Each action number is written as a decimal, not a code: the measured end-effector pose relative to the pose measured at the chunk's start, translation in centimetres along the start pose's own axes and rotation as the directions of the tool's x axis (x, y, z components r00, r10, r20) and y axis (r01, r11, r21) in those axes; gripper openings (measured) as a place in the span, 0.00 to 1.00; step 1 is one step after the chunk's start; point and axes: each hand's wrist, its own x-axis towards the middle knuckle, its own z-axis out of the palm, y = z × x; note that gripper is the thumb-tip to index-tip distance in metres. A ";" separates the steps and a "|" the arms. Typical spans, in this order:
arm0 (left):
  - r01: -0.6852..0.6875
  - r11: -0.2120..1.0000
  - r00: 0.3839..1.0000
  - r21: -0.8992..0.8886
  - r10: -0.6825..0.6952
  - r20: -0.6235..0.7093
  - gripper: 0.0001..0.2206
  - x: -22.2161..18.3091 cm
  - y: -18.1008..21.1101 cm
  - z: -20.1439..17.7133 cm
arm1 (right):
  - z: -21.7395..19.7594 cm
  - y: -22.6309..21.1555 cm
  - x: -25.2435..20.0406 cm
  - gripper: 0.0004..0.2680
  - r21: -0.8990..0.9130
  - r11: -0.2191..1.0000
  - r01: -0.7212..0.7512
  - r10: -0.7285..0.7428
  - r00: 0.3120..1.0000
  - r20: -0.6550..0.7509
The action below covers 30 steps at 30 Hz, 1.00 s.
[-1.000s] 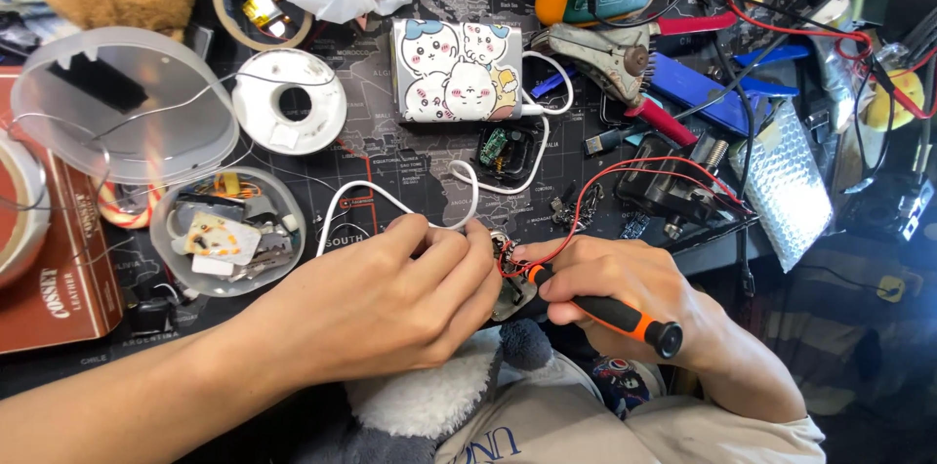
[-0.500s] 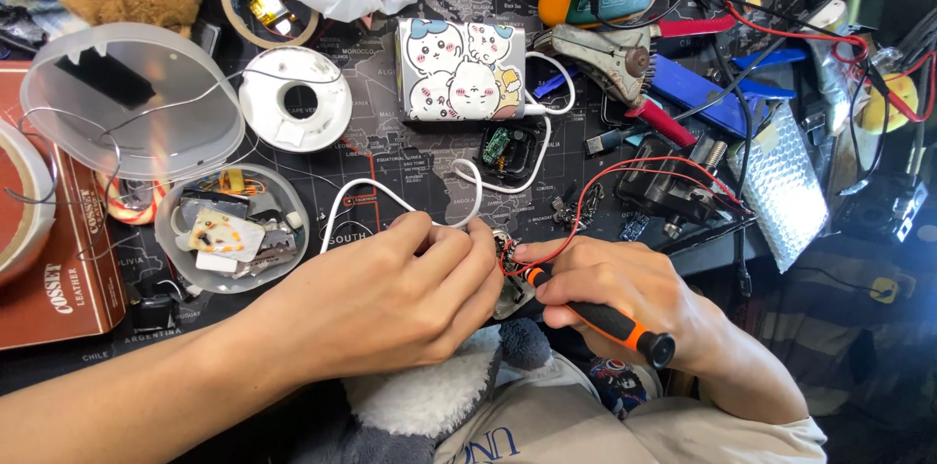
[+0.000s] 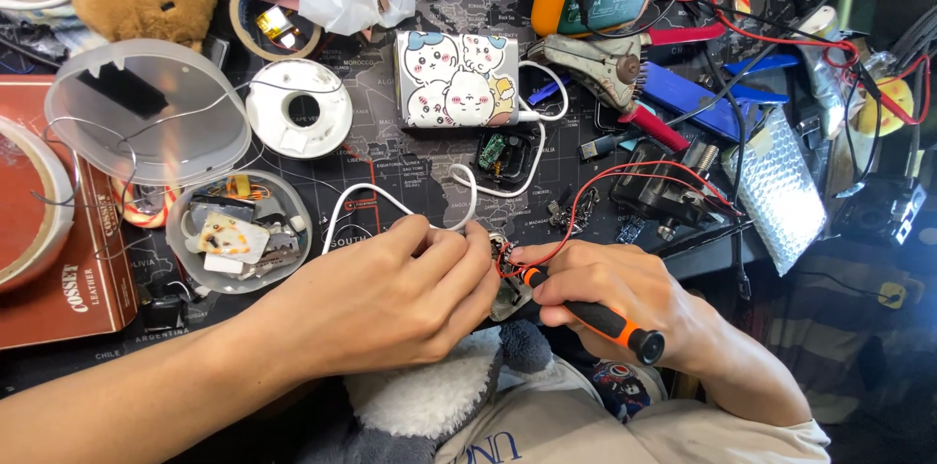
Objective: Repairing a small electronic device by testing circuits with a multimeter and disassembling the casing with a screwdriver
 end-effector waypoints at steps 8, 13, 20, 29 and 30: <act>0.003 1.000 1.000 -0.020 -0.003 0.002 0.12 0.0 -0.1 0.1 | 0.0 -0.2 1.0 0.06 -0.027 0.999 0.038 -0.038 0.999 0.002; -0.005 1.000 1.000 -0.021 0.005 -0.013 0.12 0.0 -0.1 0.0 | 0.0 -0.2 1.0 0.06 -0.023 0.997 0.069 -0.069 0.998 -0.007; -0.027 1.000 0.999 0.001 0.027 -0.038 0.13 -0.1 -0.1 -0.1 | -1.1 -2.9 -1.1 0.09 -0.049 0.999 -0.002 0.002 1.000 -0.002; -0.080 0.994 0.989 -0.075 0.069 -0.133 0.09 -0.3 -0.4 0.3 | 2.6 -0.2 -5.5 0.14 -0.303 0.952 0.029 -0.225 0.737 -0.638; -0.058 0.995 0.988 -0.086 0.045 -0.145 0.07 -0.2 -0.5 0.2 | 2.7 0.2 -6.7 0.13 -0.242 0.970 -0.028 -0.129 0.785 -0.606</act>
